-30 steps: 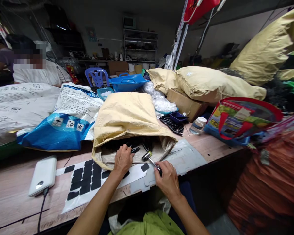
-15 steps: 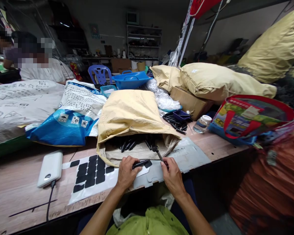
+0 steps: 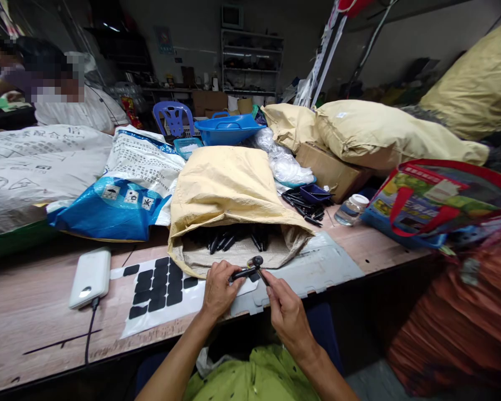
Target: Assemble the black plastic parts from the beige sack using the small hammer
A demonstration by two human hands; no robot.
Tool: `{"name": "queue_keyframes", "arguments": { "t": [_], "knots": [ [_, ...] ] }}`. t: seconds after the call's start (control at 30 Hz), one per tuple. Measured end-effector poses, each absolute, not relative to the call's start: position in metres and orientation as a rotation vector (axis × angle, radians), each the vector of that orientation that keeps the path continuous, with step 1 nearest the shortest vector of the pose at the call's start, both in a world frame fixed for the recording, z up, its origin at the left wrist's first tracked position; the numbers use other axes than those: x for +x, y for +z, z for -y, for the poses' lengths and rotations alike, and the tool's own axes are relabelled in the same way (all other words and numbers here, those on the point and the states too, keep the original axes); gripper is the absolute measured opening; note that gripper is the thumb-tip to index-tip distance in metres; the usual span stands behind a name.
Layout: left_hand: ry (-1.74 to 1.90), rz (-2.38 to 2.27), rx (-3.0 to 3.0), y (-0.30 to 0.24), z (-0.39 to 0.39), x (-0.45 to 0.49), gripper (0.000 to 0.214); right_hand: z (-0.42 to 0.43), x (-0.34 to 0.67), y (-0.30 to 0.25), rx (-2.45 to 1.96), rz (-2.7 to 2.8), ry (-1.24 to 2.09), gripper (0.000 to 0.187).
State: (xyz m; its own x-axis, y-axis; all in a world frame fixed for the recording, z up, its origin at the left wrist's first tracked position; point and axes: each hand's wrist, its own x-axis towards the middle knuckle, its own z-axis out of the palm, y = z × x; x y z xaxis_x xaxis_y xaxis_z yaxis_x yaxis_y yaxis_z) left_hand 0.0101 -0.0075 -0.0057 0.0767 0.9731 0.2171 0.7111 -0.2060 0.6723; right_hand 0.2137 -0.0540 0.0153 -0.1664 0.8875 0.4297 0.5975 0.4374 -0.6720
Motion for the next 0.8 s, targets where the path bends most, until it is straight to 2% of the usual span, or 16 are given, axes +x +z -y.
{"name": "queue_keyframes", "arguments": {
  "t": [0.43,0.6,0.8],
  "knots": [
    [0.912,-1.683,1.959,-0.004,0.007,0.010,0.013,0.056,0.203,0.018,-1.251,2.019,0.450,0.052],
    [0.908,-1.687,1.946,-0.003,0.007,0.010,0.010,0.054,0.201,0.014,-1.270,2.061,0.453,0.048],
    [0.923,-1.682,1.942,-0.005,0.007,0.010,0.016,0.031,0.221,0.021,-1.430,2.002,0.188,0.039]
  ]
}}
